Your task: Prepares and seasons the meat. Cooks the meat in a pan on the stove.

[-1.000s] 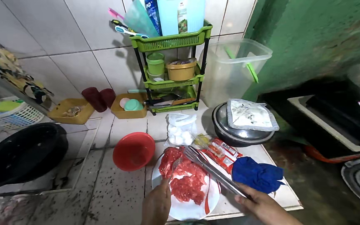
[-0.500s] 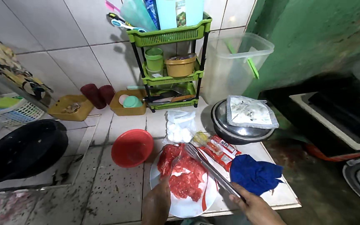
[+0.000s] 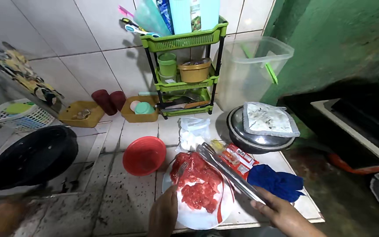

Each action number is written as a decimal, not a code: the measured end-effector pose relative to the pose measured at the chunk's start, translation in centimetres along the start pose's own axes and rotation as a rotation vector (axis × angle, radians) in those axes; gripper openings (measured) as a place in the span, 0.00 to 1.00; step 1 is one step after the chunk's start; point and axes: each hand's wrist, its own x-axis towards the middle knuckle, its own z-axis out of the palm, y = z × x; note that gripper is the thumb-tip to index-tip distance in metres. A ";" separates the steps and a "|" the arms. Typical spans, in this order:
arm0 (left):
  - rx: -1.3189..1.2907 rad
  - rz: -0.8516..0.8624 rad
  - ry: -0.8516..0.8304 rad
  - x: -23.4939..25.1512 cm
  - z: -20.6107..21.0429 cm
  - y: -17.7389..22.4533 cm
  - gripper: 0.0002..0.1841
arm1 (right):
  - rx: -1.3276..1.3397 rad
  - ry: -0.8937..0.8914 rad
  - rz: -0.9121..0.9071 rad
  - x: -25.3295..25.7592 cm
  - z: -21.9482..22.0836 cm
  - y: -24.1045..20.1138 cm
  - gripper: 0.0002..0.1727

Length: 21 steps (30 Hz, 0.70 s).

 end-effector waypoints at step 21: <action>-0.200 0.013 -0.017 -2.5 0.5 -2.8 0.17 | -0.269 -0.094 -0.055 0.6 1.5 -3.0 0.32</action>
